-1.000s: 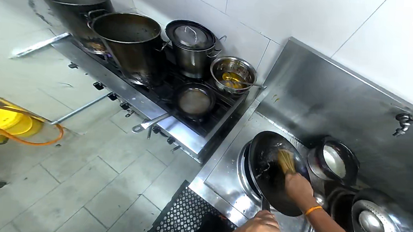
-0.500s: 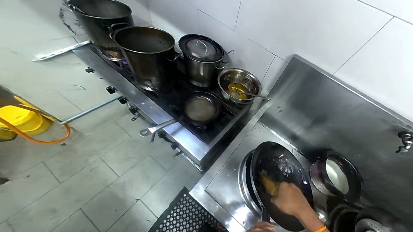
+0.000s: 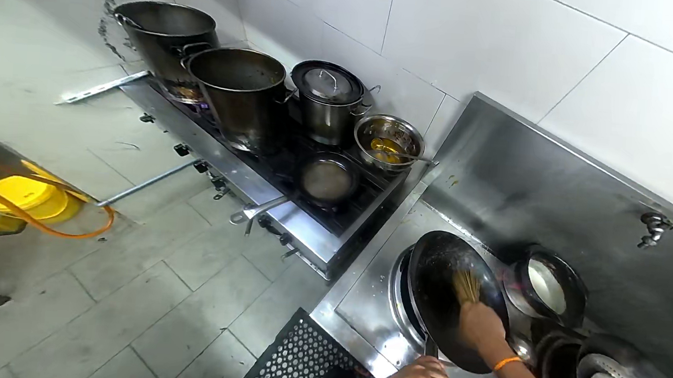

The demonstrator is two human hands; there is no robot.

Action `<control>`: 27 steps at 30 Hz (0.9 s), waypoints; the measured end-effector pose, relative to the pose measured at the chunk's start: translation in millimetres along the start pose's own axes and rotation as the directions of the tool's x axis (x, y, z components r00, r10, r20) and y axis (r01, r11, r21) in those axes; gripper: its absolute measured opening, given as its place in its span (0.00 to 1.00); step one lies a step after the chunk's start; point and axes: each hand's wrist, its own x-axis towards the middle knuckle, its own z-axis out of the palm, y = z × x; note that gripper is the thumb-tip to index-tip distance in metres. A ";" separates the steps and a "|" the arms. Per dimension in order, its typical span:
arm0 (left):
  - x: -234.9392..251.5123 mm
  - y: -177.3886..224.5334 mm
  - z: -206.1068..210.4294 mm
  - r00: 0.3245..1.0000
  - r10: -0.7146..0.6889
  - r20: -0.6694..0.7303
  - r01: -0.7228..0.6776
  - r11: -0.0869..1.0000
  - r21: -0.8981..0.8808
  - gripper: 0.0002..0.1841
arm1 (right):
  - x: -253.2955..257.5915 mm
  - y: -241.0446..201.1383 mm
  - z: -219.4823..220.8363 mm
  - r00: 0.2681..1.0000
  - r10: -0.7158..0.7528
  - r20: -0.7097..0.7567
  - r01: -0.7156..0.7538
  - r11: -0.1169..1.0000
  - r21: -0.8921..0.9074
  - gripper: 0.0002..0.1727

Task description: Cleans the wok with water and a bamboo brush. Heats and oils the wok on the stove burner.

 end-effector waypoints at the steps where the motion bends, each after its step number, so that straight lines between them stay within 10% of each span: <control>1: -1.7 -0.3 1.1 1.000 0.000 0.005 0.001 1.000 -0.008 0.18 | -16.3 -11.0 -7.2 0.996 -0.037 0.079 0.041 0.998 -0.053 0.28; 6: -2.2 0.5 -0.8 1.000 -0.013 0.012 0.013 1.000 -0.027 0.17 | 4.9 2.3 -17.8 0.989 -0.024 -0.146 0.083 0.909 0.408 0.26; 12: -8.4 3.4 -0.8 1.000 -0.018 0.019 0.018 1.000 -0.020 0.13 | -29.8 -17.9 -15.6 0.993 -0.099 0.071 0.100 0.995 -0.017 0.30; 18: -9.0 7.5 -4.0 1.000 -0.002 0.021 0.003 0.999 -0.044 0.11 | 9.5 10.2 -3.5 0.993 -0.075 -0.090 0.113 0.819 0.562 0.29; 23: -3.8 3.1 -6.8 1.000 0.005 0.028 -0.003 0.998 -0.067 0.11 | -53.1 52.1 -20.7 0.888 -0.460 0.024 0.452 0.880 0.143 0.25; 27: -4.8 6.9 -9.5 1.000 -0.003 0.016 0.004 0.997 -0.078 0.11 | -41.9 99.3 -27.6 0.963 -0.178 0.201 0.209 0.967 -0.146 0.26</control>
